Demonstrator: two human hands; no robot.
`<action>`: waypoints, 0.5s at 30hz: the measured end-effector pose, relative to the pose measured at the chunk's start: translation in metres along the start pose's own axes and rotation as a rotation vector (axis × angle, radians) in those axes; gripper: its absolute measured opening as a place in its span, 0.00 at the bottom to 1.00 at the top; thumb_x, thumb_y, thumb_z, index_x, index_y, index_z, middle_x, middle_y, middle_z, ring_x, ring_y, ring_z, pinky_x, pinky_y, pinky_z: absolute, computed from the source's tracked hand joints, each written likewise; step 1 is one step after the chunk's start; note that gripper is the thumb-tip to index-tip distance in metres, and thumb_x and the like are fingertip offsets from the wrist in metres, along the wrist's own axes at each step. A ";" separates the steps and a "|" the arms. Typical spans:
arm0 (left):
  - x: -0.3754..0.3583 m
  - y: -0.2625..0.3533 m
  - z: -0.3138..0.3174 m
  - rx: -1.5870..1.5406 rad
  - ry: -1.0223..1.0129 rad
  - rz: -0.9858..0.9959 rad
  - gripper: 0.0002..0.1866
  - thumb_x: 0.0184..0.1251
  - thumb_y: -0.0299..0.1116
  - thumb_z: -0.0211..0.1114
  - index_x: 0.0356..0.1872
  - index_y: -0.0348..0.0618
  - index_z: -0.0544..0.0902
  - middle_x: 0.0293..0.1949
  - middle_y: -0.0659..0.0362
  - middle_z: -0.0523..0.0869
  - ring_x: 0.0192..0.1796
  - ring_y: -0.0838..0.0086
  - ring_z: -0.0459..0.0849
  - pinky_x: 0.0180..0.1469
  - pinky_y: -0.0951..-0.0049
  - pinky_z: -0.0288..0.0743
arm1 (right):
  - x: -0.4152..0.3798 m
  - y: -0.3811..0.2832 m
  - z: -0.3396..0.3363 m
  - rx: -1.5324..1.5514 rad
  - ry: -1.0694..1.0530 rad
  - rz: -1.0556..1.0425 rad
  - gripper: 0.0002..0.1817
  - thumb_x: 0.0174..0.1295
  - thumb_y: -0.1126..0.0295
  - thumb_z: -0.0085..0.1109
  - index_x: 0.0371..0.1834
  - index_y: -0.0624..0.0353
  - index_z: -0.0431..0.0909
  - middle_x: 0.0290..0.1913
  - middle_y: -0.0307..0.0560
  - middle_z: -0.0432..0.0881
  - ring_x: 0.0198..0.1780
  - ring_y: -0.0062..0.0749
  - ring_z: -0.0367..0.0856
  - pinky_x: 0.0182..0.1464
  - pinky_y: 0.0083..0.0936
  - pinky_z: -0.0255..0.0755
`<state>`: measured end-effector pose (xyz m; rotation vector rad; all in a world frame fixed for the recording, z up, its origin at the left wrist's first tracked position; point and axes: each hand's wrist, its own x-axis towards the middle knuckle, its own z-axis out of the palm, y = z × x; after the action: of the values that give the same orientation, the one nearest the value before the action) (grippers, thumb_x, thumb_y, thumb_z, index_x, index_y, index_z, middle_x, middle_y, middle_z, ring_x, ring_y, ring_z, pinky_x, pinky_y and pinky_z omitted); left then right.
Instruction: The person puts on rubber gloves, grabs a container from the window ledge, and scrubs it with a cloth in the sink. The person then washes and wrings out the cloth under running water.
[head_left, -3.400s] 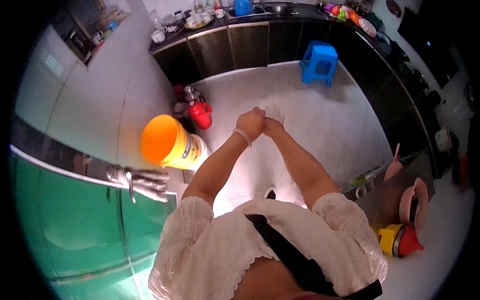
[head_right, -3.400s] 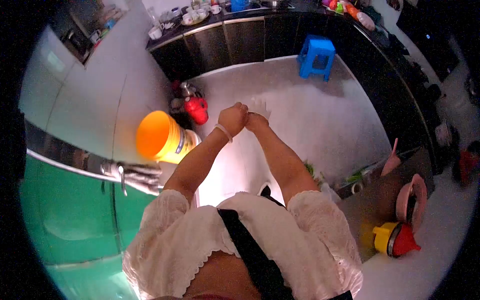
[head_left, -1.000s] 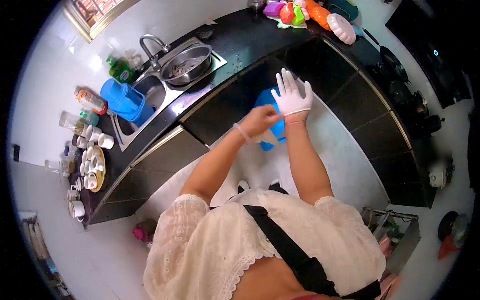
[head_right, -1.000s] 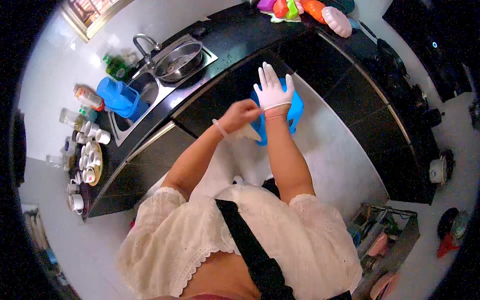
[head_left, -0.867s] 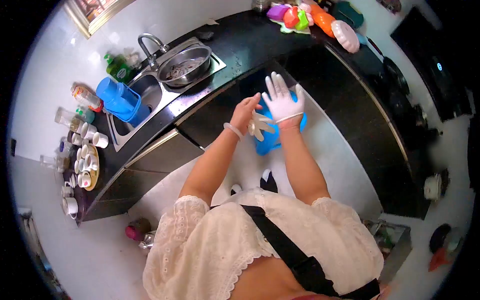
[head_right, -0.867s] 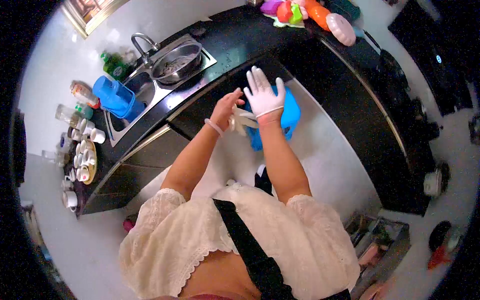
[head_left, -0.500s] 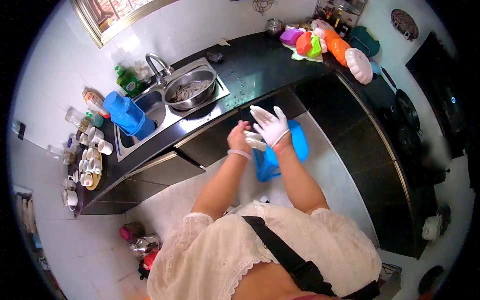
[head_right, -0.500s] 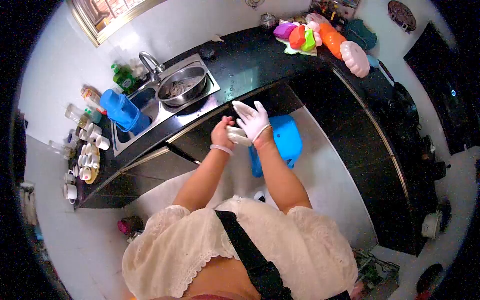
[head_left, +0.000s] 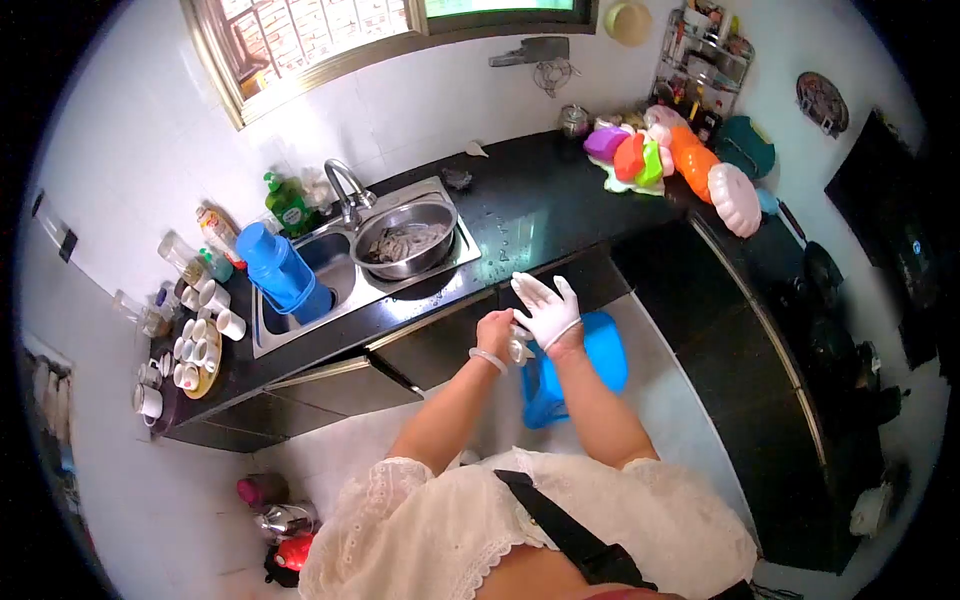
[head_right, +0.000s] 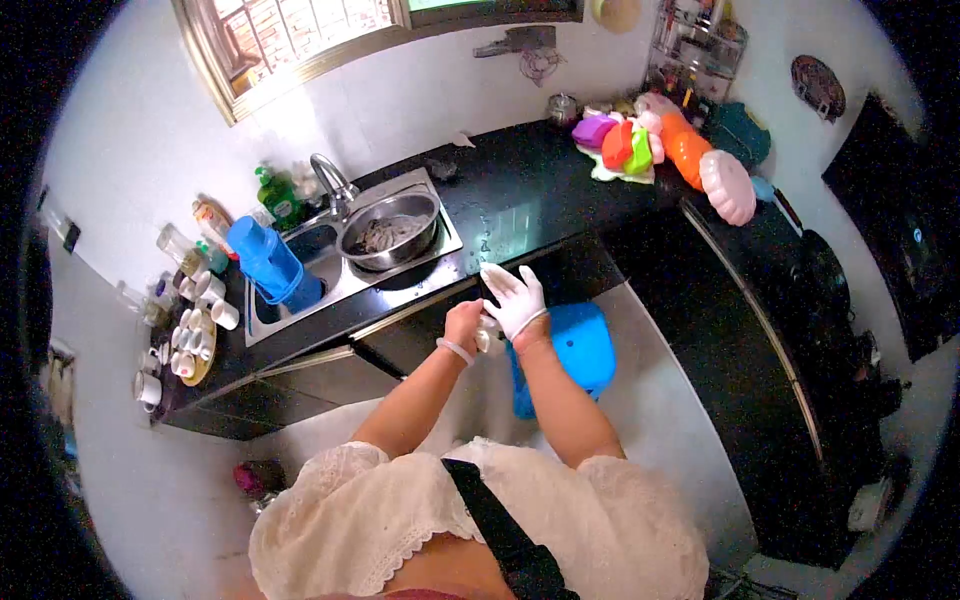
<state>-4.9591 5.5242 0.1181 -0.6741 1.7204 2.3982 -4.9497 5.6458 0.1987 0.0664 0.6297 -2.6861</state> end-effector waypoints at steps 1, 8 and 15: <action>0.014 -0.010 -0.007 0.001 0.004 0.031 0.09 0.64 0.32 0.59 0.28 0.39 0.80 0.26 0.59 0.81 0.27 0.73 0.78 0.31 0.70 0.71 | 0.004 0.007 0.003 0.047 0.038 -0.029 0.33 0.65 0.46 0.42 0.63 0.63 0.70 0.68 0.47 0.67 0.72 0.34 0.57 0.72 0.48 0.41; 0.008 0.007 -0.042 0.272 0.163 0.263 0.13 0.65 0.39 0.60 0.30 0.38 0.79 0.24 0.60 0.80 0.26 0.76 0.77 0.30 0.72 0.72 | 0.051 0.043 0.034 -0.139 0.110 -0.114 0.39 0.63 0.38 0.36 0.69 0.56 0.63 0.74 0.43 0.57 0.77 0.34 0.46 0.71 0.55 0.26; -0.032 0.057 -0.069 0.207 -0.062 0.679 0.08 0.69 0.31 0.57 0.43 0.38 0.77 0.36 0.61 0.79 0.39 0.79 0.76 0.42 0.77 0.72 | 0.096 0.074 0.087 -0.488 0.176 -0.288 0.39 0.59 0.35 0.44 0.70 0.46 0.63 0.76 0.35 0.52 0.78 0.31 0.35 0.69 0.53 0.16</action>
<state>-4.9301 5.4464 0.1632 0.0362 2.4173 2.5070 -5.0076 5.5129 0.2333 0.0865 1.4276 -2.7242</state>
